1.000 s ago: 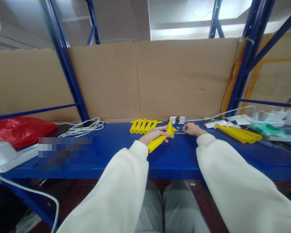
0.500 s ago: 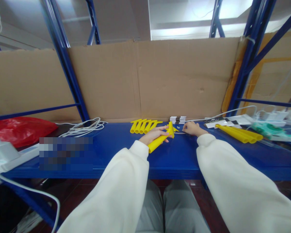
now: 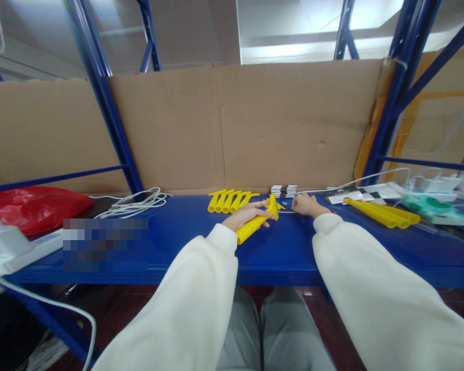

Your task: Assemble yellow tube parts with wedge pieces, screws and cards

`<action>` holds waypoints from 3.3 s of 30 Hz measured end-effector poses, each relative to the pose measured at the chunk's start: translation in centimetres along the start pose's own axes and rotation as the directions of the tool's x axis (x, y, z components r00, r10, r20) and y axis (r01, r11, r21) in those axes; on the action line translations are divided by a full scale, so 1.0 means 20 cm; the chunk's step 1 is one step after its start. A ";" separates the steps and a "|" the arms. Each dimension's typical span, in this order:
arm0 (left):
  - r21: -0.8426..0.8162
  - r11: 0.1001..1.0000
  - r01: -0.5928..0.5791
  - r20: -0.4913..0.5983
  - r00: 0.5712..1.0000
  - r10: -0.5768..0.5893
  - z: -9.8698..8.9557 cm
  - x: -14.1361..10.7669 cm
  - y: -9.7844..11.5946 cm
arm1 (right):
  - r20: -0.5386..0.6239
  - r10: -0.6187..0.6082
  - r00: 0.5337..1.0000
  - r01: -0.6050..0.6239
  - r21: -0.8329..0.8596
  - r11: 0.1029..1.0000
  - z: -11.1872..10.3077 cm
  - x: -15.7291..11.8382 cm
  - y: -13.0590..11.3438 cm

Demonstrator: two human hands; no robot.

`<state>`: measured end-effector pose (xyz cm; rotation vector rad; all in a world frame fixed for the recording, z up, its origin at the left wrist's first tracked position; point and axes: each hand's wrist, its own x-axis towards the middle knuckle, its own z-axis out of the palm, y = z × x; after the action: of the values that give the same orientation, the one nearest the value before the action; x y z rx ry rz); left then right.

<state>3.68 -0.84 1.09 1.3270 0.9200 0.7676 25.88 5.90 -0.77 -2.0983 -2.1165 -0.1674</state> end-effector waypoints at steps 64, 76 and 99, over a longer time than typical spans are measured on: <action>-0.114 0.989 0.096 0.031 0.995 -0.093 -0.02 0.06 -0.05 | -0.293 -0.318 0.902 0.375 0.895 0.239 0.15 0.02 -0.16; -0.113 0.989 0.094 0.042 0.995 -0.089 -0.03 0.08 -0.07 | -0.342 -0.331 0.879 0.441 0.847 0.297 0.15 0.02 -0.17; -0.076 0.996 0.054 0.075 0.996 -0.049 -0.04 0.08 -0.08 | -0.226 -0.301 0.927 0.285 0.944 0.168 0.18 0.03 -0.17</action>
<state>3.62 0.81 -0.77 1.2507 0.8549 0.7038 22.27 7.15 -4.08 -0.8608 -1.7333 0.9342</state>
